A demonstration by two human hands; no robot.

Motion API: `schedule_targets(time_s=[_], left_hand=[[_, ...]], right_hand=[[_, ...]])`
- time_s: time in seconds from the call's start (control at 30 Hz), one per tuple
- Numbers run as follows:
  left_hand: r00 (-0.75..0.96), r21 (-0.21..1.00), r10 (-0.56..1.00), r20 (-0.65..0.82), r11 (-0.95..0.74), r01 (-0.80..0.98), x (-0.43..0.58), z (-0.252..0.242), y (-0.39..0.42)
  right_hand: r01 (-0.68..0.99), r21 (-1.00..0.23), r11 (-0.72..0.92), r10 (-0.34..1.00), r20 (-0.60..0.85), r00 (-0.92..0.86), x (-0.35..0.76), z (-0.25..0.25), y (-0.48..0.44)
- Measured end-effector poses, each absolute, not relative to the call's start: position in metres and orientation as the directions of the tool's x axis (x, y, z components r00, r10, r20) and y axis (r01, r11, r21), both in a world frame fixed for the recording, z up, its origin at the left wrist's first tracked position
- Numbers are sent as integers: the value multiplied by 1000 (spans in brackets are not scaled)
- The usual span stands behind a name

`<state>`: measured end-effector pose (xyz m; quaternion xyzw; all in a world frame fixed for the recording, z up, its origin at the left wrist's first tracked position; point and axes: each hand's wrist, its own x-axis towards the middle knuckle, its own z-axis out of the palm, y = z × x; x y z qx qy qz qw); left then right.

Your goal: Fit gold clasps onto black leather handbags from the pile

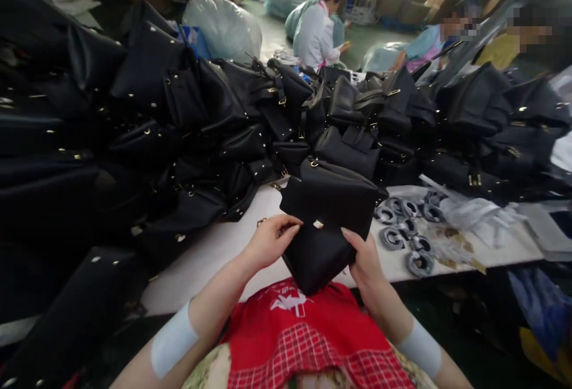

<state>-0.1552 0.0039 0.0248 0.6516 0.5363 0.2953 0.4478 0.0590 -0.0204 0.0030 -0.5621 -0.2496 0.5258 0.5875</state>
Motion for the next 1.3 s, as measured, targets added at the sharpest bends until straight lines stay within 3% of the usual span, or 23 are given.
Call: schedule_targets(time_s=[0.23,0.5,0.93,1.1,1.23,1.3], left_hand=[[98,881,983,-156,93,464,-113,34,-3],[-22,891,959,-281,269,366,-105,33,2],[323,905,892,-315,179,387,-130,32,13],[408,883,886,-220,3,470,-127,44,-3],[593,929,784,-185,-57,365,-129,56,-26],[558,940,813,-166,-41,340,-133,56,-33]], right_hand=[[-247,-951,-187,969,-220,113,77,-4,-7],[-175,-978,-112,991,-123,49,82,-17,-11],[-128,-992,-23,997,-32,68,77,-9,-29],[-177,-982,-70,982,-99,161,73,-14,-31],[-188,-972,-142,957,-183,224,69,-22,-29],[-104,-986,-134,957,-156,244,69,-22,-28]])
